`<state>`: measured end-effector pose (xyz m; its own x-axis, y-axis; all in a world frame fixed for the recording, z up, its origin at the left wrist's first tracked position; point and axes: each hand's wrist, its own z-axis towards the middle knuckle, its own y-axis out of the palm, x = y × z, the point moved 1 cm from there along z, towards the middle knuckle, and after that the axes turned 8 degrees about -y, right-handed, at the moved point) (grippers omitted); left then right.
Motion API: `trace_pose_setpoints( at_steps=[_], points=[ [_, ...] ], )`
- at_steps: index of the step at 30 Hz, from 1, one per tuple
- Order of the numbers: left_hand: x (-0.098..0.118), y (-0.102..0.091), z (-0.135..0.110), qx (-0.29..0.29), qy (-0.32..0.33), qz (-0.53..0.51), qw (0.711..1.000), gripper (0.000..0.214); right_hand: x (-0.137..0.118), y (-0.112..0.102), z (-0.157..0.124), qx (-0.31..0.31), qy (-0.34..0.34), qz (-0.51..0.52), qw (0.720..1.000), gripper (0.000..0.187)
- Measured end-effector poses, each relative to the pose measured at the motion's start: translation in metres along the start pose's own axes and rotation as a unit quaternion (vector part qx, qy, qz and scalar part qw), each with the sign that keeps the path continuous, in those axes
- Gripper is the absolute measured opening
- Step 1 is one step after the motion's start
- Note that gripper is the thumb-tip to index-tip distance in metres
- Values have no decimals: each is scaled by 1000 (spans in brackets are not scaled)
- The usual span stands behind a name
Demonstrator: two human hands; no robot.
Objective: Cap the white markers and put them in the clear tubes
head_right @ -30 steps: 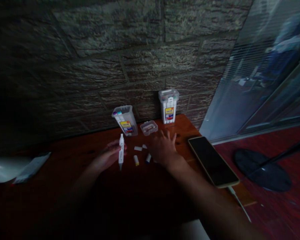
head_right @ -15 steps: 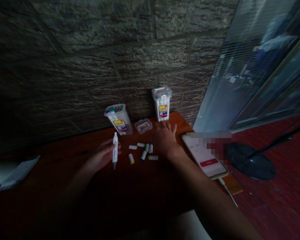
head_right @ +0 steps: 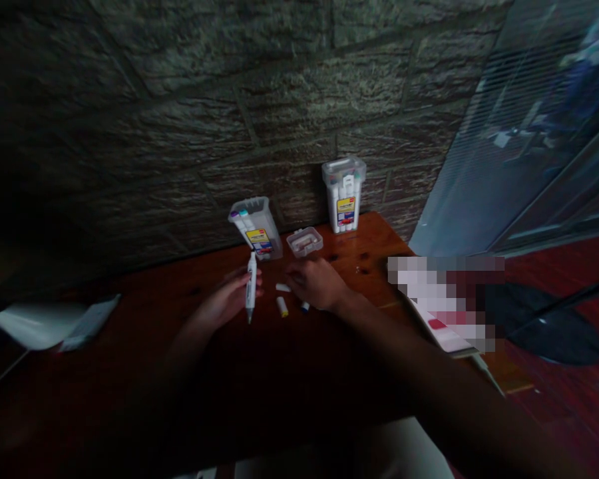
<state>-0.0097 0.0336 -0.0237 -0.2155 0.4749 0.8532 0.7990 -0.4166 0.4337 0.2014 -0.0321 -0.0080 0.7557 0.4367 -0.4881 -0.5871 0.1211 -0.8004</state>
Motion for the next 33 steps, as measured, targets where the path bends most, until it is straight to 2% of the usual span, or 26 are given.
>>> trace_pose_setpoints(
  at_steps=[7, 15, 25, 33],
  points=[
    [0, -3, 2, -23, 1, -12, 1000, 28, -6, 5, -2, -46, -46, 35, 997, 17],
    [-1, -6, 2, -21, 4, -11, 1000, 26, 2, 6, -3, -65, -33, 51, 996, 19],
    [-4, -8, 4, -42, 20, -5, 999, 34, -1, 2, -3, -83, -35, 49, 995, 21],
    [-7, -10, 6, -56, 33, 1, 998, 34, 26, -26, -4, 6, 41, -33, 999, 23]
  ],
)
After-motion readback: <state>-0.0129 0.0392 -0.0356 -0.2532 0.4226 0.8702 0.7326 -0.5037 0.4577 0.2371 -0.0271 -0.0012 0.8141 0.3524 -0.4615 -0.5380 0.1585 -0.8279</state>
